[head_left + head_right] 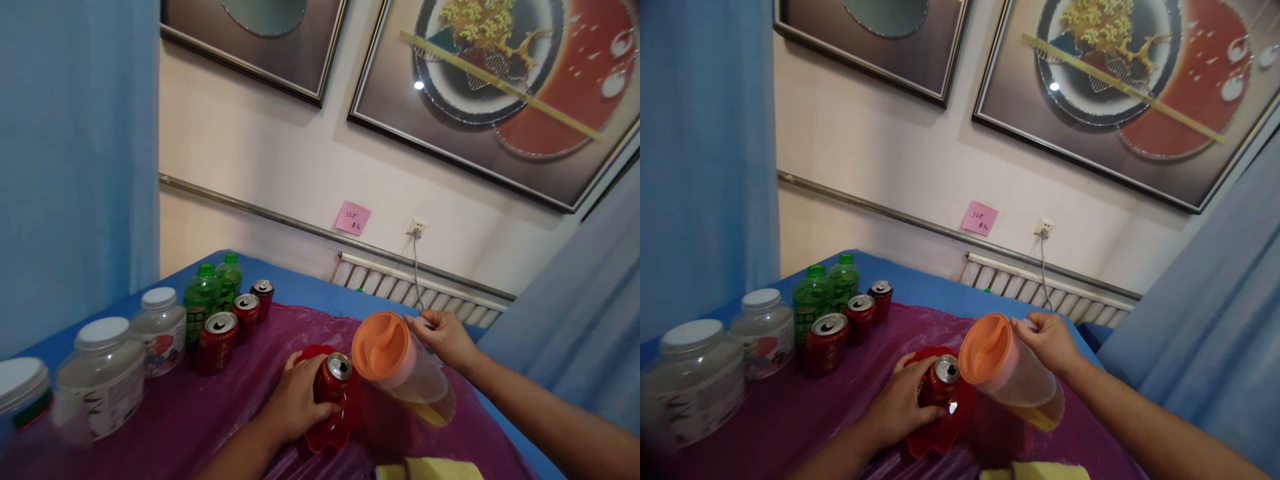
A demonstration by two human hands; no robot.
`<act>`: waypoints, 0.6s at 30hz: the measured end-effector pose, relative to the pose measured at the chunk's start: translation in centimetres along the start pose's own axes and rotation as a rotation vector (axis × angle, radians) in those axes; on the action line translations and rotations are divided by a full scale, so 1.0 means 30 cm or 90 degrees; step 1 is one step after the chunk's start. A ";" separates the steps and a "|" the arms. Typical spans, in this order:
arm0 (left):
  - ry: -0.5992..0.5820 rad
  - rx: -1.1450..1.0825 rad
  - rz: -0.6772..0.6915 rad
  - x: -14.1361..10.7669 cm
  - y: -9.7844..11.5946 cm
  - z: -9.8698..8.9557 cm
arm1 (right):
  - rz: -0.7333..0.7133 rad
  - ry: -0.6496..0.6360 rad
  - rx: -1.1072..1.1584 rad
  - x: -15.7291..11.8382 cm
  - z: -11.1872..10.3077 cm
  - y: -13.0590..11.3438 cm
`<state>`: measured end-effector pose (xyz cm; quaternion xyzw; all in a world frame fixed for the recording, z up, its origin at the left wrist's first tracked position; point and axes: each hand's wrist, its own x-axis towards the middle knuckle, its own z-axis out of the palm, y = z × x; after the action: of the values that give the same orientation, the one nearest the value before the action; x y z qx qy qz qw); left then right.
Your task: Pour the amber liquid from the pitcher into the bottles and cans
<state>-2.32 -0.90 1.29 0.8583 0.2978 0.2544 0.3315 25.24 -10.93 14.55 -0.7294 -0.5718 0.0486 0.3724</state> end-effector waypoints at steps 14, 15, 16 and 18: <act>-0.008 -0.008 -0.005 0.001 0.012 -0.006 | 0.010 -0.003 0.003 -0.001 0.002 0.009; -0.010 -0.009 -0.007 0.001 0.014 -0.006 | 0.013 -0.004 0.005 -0.001 0.003 0.010; -0.011 -0.011 -0.008 0.001 0.015 -0.007 | 0.013 -0.005 0.006 -0.001 0.003 0.011; -0.009 -0.012 -0.007 0.001 0.015 -0.008 | 0.012 -0.005 0.003 -0.001 0.003 0.012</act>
<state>-2.29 -1.07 1.77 0.8554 0.2975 0.2493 0.3431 25.45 -10.94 14.26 -0.7339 -0.5660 0.0565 0.3713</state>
